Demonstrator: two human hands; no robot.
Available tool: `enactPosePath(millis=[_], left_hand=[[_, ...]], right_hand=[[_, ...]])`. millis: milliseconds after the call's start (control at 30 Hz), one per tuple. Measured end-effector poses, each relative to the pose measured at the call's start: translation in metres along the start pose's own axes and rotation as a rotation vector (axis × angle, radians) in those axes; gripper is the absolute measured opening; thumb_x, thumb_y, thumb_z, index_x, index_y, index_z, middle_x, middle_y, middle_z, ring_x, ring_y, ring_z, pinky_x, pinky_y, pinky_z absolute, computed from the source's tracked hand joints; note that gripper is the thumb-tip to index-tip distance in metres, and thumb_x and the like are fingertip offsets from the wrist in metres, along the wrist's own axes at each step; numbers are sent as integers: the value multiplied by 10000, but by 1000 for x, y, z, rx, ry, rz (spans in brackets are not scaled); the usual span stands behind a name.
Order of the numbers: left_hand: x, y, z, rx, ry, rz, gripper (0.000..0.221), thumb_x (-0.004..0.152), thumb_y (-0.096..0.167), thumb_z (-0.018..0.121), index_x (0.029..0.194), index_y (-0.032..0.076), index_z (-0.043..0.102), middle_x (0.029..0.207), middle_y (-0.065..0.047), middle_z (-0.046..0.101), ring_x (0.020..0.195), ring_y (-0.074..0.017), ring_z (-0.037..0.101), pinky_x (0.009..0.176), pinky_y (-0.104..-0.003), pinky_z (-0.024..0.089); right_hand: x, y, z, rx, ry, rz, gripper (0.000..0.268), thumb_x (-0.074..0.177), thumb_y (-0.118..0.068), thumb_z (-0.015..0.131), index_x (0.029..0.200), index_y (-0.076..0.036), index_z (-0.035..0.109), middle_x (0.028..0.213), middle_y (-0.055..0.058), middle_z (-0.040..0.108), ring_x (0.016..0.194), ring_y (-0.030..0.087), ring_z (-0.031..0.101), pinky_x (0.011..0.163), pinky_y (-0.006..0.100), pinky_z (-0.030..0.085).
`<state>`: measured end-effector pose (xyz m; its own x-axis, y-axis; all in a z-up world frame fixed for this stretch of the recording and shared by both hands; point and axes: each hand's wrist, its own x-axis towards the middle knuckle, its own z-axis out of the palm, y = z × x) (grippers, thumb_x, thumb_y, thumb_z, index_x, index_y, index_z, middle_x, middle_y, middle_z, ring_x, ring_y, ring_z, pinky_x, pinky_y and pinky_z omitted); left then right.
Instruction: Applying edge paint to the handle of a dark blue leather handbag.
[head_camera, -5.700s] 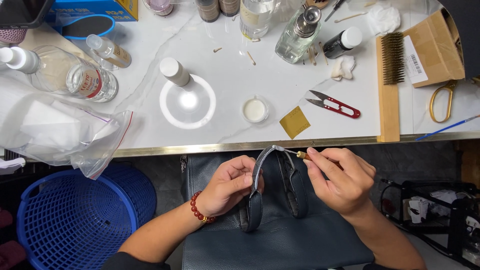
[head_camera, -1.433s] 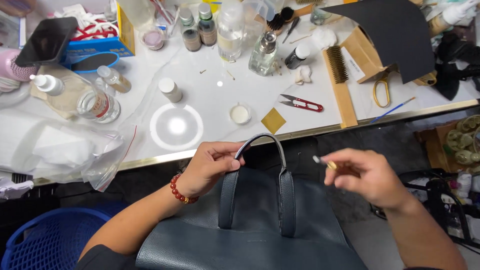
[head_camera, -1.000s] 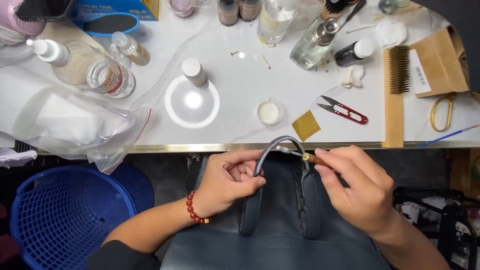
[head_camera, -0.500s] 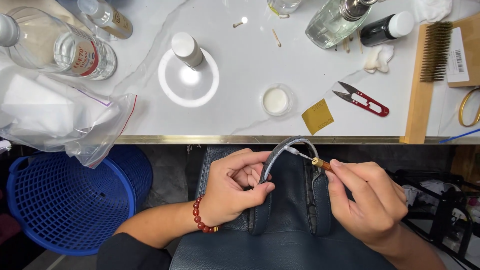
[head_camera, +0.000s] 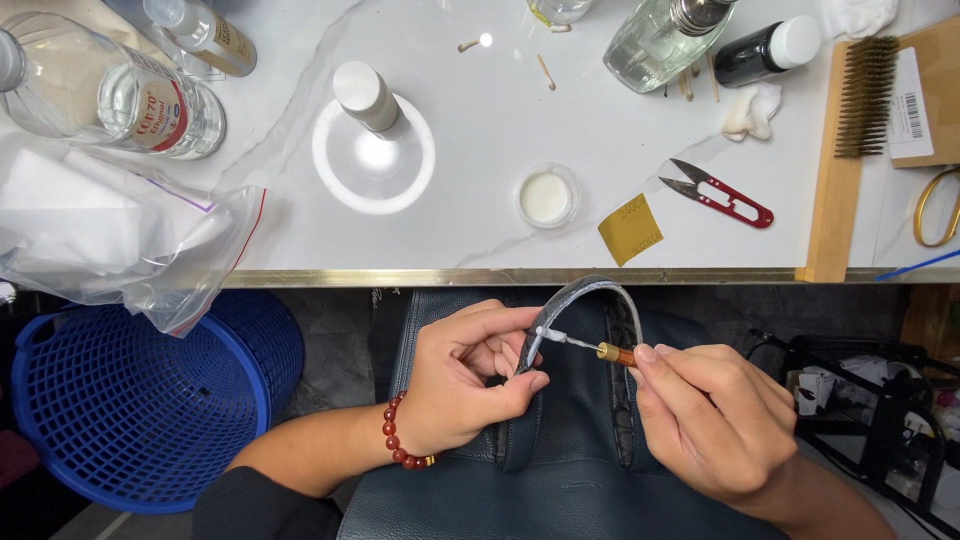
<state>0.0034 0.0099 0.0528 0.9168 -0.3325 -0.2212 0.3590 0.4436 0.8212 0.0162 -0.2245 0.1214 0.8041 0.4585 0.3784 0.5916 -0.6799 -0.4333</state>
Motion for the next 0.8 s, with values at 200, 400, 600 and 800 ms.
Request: enactPosePath(millis=[200,400,600,800], left_hand=[[-2,0,-3,27,-12,21,494,852,-79,789,1325,-93,647,1017,-63,627,861,-45,633,775,-175,567],[-3,1,-5,25,-12,44,505,851,-86,784,1335,-90,640,1027,-65,629,870,-51,638,784,-182,571],[-5,0,-6,1,-14,46,518,855,-102,779,1352,-96,634,1021,-66,617,877,-55,635,788,-185,569],[-6,-2,-6,19,-15,72,513,848,-93,785,1338,-89,631,1026,-73,628,886,-65,656,794,-197,595]], right_hand=[[-2,4,-4,-56,3,31,275,772,157,786,1030,119,700,901,160,651,760,254,718,647,316,607],[1,0,-3,-5,-55,-62,293,764,139,814,1035,113,705,916,142,646,732,238,710,617,309,595],[-1,0,-1,32,-70,-102,300,737,129,810,1015,91,706,916,151,653,711,235,702,591,305,583],[1,0,-4,0,-64,-66,288,759,142,804,1026,102,706,916,142,647,731,241,711,614,309,589]])
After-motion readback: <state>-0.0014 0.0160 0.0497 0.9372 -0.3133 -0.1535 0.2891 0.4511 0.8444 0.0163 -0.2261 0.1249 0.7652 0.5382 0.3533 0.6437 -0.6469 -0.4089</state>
